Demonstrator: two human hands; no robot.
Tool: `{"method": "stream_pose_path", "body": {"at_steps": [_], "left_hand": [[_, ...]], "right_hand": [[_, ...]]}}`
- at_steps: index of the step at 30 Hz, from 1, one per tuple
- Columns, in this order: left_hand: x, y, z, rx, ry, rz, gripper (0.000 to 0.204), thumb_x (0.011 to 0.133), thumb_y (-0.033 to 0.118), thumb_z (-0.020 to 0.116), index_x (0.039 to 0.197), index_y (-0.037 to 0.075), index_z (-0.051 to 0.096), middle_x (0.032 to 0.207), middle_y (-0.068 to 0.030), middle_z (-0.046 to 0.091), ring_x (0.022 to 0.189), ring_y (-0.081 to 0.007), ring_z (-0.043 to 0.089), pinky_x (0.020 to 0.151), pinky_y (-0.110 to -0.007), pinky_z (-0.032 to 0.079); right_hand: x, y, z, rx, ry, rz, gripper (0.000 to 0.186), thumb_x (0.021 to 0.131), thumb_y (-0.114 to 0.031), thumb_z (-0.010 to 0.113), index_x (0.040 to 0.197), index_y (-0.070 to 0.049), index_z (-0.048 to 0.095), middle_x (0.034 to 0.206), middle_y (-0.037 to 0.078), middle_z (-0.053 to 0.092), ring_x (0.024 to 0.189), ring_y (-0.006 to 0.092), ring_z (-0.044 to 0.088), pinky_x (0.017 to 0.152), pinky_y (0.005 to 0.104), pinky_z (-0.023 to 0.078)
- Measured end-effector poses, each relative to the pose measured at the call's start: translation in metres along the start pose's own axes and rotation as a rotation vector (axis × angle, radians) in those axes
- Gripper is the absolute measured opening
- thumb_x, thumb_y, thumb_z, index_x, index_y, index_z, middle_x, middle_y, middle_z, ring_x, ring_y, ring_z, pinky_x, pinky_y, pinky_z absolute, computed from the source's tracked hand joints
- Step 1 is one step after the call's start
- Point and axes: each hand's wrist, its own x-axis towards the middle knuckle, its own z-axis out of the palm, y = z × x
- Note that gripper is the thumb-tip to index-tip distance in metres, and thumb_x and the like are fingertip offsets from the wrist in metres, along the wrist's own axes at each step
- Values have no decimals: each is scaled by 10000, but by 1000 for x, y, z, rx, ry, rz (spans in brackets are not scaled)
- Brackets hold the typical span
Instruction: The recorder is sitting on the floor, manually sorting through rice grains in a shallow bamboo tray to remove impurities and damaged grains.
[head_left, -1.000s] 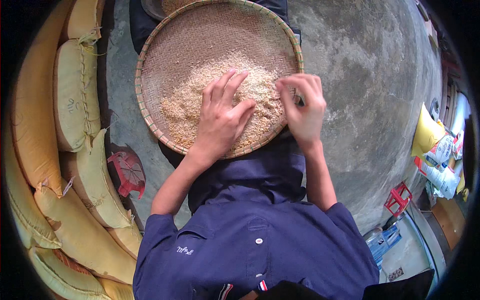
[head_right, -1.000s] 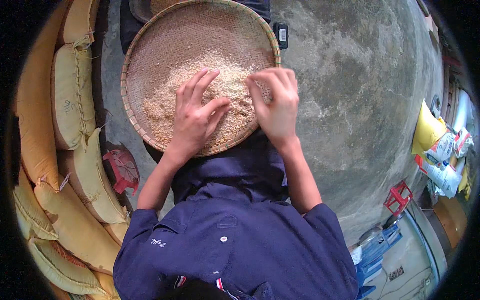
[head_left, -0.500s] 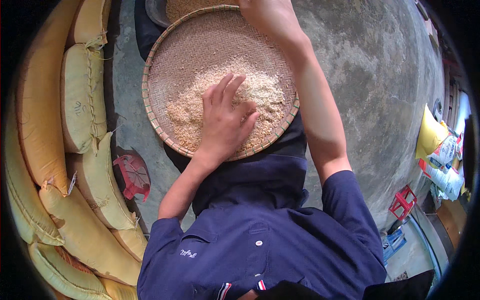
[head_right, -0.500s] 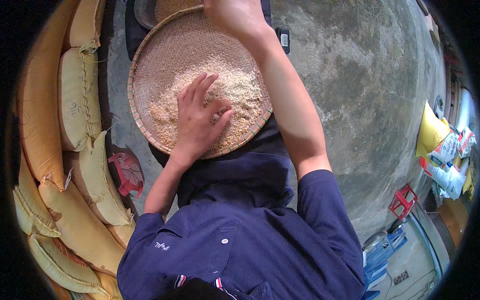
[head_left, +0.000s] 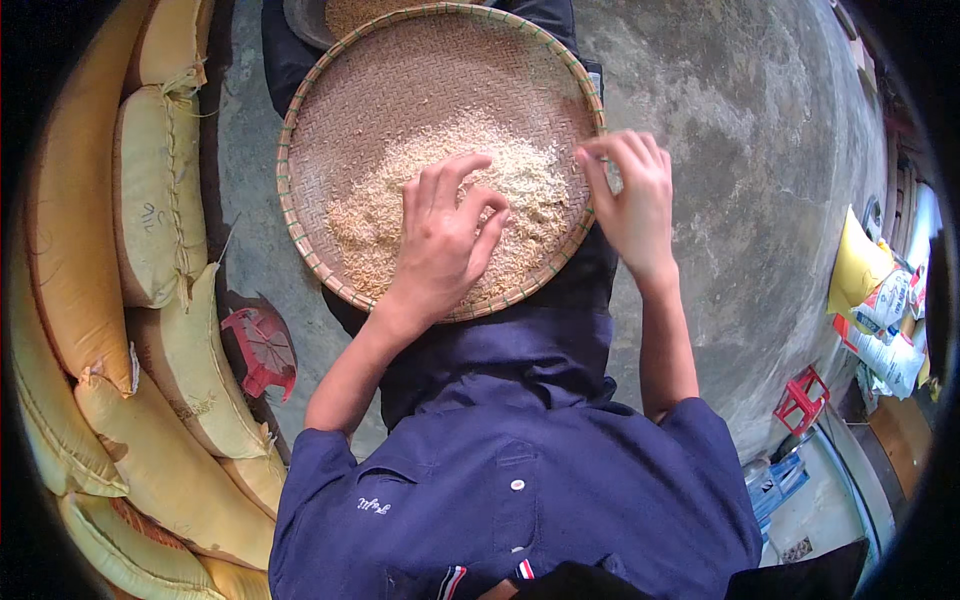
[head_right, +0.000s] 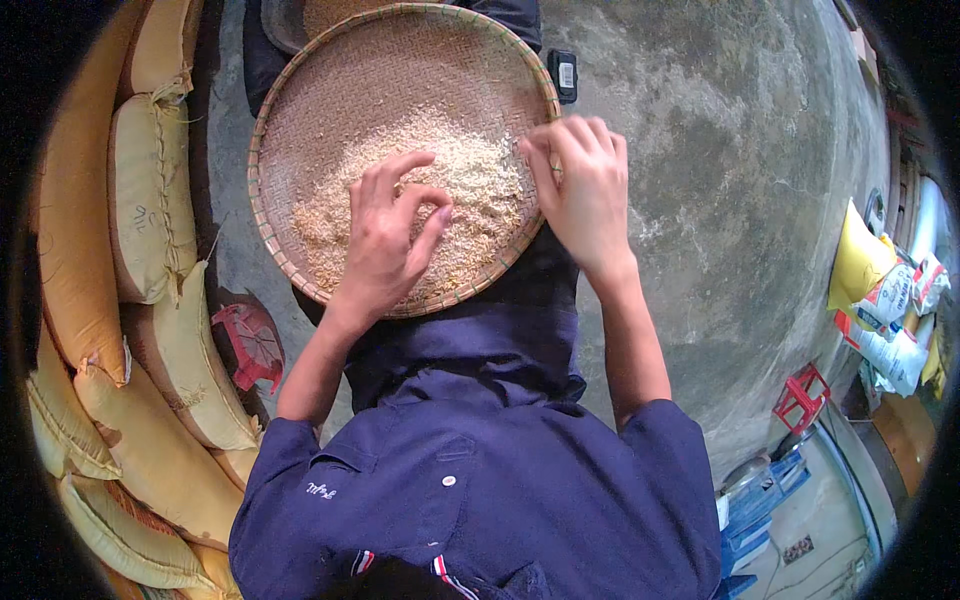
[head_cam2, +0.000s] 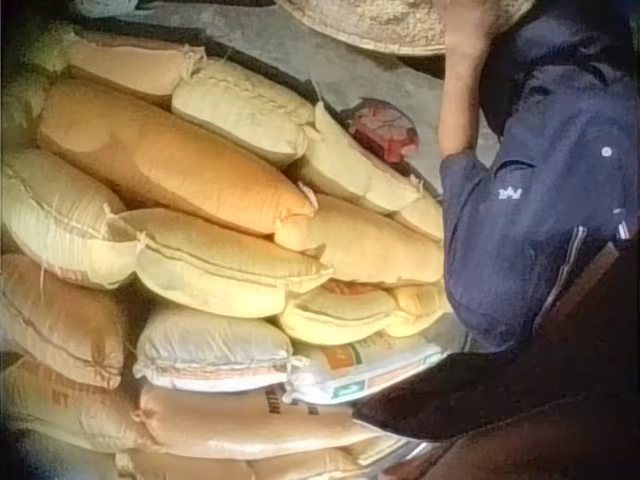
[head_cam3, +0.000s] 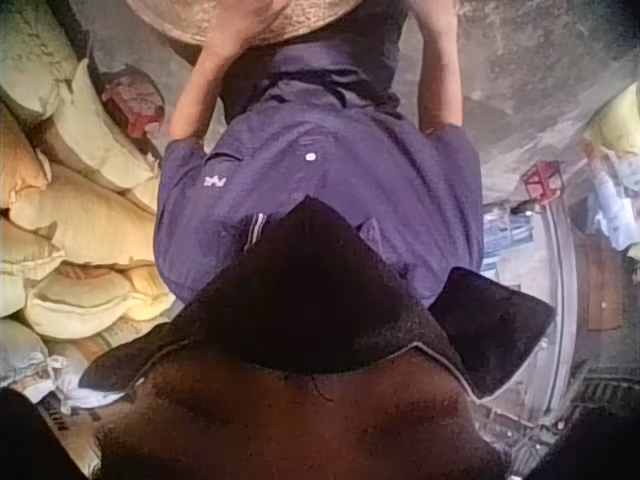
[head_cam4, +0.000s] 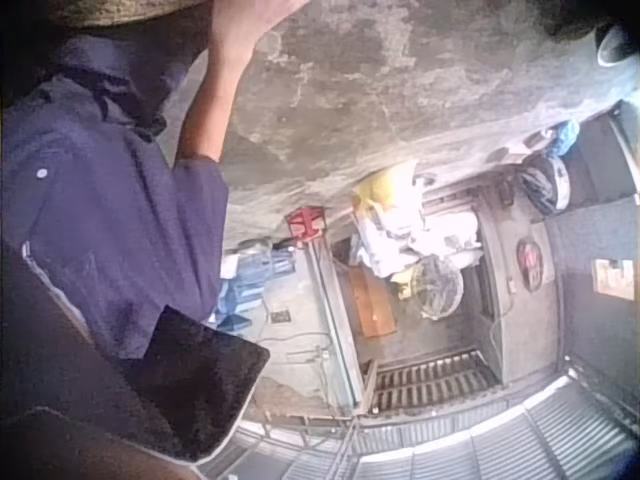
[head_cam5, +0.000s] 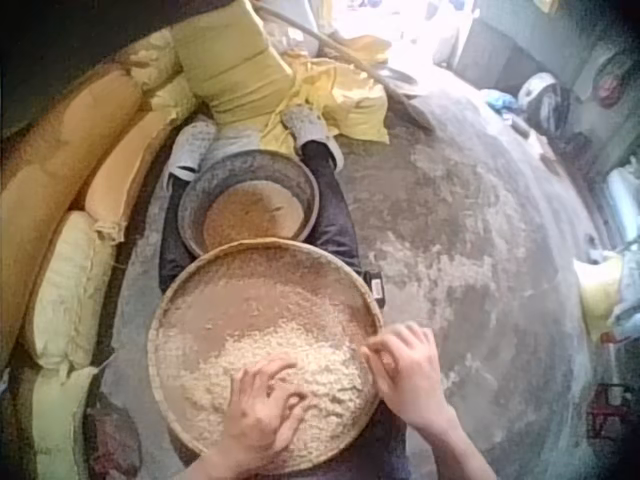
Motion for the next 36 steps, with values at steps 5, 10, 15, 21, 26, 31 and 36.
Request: {"method": "stream_pose_path", "body": {"at_steps": [5,10,15,21,26,31,36], "left_hand": [[11,3,-20,-75,-131,48,109,946,155,748,985,70,693,1303,-137,594,1205,-320,562,1044,-475,450],[33,-9,-26,-24,-33,160,109,945,167,739,985,74,699,1346,-117,615,1267,-328,572,1036,-475,464],[112,-70,-61,-107,418,131,409,1020,279,713,1361,64,645,1480,-203,577,1380,-355,558,1181,-465,428],[126,-35,-76,-282,641,-142,831,1065,466,616,1679,55,238,1645,-298,379,1529,-396,384,1214,-551,342],[81,-21,-34,-315,552,-108,634,1076,301,633,1570,-23,403,1459,-234,594,1390,-337,560,1208,-456,420],[34,2,-2,-1214,82,-481,483,1135,216,493,1541,-40,435,1515,-241,551,1418,-309,543,1213,-450,442],[5,23,32,-1584,60,-620,487,1153,193,420,1537,-106,406,1538,-283,513,1461,-333,504,1244,-467,400]], "right_hand": [[-45,-14,-2,-125,-43,-77,89,867,-155,790,902,-99,730,1045,28,650,1082,266,603,1015,458,413],[-57,-24,7,-155,-51,-55,102,856,-174,802,903,-109,739,1074,15,639,1115,260,581,1027,466,400],[-57,-31,7,-188,-74,-24,101,853,-195,810,889,-122,751,1061,1,649,1124,248,577,1069,487,374],[-61,-30,15,-201,-52,1,96,853,-192,812,893,-133,749,1052,-6,662,1155,244,572,1134,531,344],[-63,-30,14,-186,-65,18,92,875,-187,798,912,-134,733,1067,-3,661,1171,251,571,1176,555,312],[-61,-28,13,-140,-69,37,111,904,-174,779,958,-116,702,1081,25,655,1175,268,572,1189,566,301],[-67,-27,13,16,-12,108,121,927,-140,764,1004,-91,684,1091,58,654,1151,290,587,1175,564,332]]}}
